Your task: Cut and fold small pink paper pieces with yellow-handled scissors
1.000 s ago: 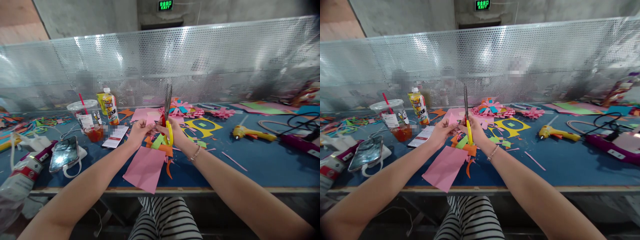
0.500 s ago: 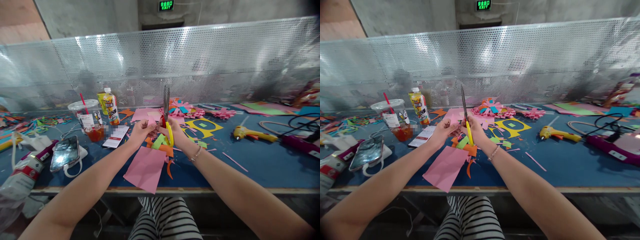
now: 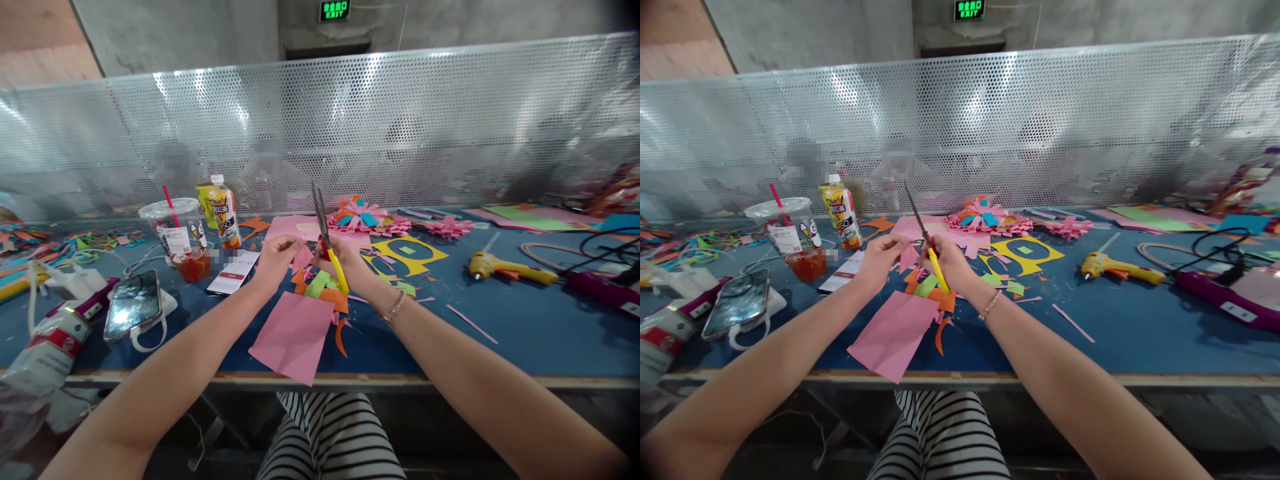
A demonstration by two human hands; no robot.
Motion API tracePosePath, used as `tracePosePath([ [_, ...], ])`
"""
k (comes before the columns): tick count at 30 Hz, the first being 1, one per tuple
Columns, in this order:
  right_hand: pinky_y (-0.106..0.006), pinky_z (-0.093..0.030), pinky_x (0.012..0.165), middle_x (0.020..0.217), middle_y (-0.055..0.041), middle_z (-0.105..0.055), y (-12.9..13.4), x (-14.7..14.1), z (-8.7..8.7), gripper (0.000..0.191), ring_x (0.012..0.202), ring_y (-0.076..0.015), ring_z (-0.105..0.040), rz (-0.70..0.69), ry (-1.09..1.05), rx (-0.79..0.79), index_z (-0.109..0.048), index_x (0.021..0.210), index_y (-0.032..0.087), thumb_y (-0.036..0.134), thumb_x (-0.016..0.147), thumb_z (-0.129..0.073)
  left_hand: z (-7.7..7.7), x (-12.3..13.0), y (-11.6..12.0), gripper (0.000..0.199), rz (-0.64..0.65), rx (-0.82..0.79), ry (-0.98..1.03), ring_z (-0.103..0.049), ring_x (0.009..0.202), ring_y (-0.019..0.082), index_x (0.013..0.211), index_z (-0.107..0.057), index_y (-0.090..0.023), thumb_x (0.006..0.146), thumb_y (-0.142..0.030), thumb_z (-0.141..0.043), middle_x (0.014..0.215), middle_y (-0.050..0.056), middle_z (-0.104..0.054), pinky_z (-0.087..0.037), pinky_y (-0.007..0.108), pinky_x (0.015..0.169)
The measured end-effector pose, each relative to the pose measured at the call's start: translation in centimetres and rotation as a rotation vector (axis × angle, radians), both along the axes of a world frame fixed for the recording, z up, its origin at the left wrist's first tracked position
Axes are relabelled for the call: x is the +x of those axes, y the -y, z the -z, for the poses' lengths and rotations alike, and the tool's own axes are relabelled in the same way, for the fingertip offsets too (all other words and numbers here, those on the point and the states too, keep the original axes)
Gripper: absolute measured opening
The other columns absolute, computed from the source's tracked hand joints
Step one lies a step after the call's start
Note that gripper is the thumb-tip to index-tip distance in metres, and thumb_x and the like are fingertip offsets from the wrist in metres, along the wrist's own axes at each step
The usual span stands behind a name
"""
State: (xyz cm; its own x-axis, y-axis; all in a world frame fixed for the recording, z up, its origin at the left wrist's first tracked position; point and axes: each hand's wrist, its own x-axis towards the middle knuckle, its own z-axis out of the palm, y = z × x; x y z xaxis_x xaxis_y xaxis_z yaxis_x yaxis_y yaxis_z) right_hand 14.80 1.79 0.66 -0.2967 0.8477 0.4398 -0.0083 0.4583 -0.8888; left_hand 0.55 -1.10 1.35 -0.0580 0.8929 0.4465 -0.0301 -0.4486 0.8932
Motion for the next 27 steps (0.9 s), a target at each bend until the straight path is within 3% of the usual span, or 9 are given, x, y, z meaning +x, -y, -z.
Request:
tracePosePath([
  [5, -0.027, -0.042, 0.058, 0.061, 0.0062, -0.045, -0.7, 0.2, 0.7, 0.024, 0.058, -0.0094, -0.045, -0.005, -0.006, 0.004, -0.043, 0.065, 0.021, 0.018, 0.050, -0.062, 0.1, 0.0, -0.1, 0.026, 0.067, -0.063, 0.085, -0.047, 0.054, 0.007, 0.068, -0.061, -0.015, 0.062, -0.040, -0.067, 0.059, -0.002, -0.052, -0.042, 0.020, 0.054],
  [15, -0.028, -0.043, 0.062, 0.062, 0.0060, -0.047, -0.7, 0.3, 0.9, 0.021, 0.057, -0.0094, -0.047, -0.055, 0.004, 0.045, -0.045, 0.067, 0.020, 0.020, 0.054, -0.062, 0.0, 0.0, -0.2, 0.027, 0.056, -0.082, 0.071, -0.042, 0.048, 0.006, 0.066, -0.061, -0.015, 0.063, -0.041, -0.066, 0.054, -0.003, -0.050, -0.037, 0.019, 0.048],
  [22, -0.025, -0.039, 0.057, 0.062, 0.0049, -0.048, 1.6, 0.5, -0.8, 0.030, 0.056, -0.0087, -0.046, -0.025, 0.039, -0.014, -0.046, 0.067, 0.019, 0.029, 0.054, -0.071, 0.3, -0.1, -0.4, 0.026, 0.064, -0.095, 0.044, -0.047, 0.052, 0.007, 0.075, -0.064, -0.015, 0.067, -0.040, -0.062, 0.060, -0.001, -0.055, -0.037, 0.019, 0.050],
  [27, -0.024, -0.038, 0.052, 0.063, 0.0046, -0.046, 2.2, 0.5, -1.4, 0.037, 0.056, -0.0088, -0.047, -0.017, -0.075, -0.089, -0.043, 0.067, 0.020, 0.035, 0.052, -0.073, 0.6, 0.1, -0.7, 0.021, 0.050, -0.083, -0.043, -0.056, 0.066, 0.010, 0.083, -0.063, -0.015, 0.069, -0.031, -0.061, 0.079, 0.004, -0.063, -0.044, 0.023, 0.062],
])
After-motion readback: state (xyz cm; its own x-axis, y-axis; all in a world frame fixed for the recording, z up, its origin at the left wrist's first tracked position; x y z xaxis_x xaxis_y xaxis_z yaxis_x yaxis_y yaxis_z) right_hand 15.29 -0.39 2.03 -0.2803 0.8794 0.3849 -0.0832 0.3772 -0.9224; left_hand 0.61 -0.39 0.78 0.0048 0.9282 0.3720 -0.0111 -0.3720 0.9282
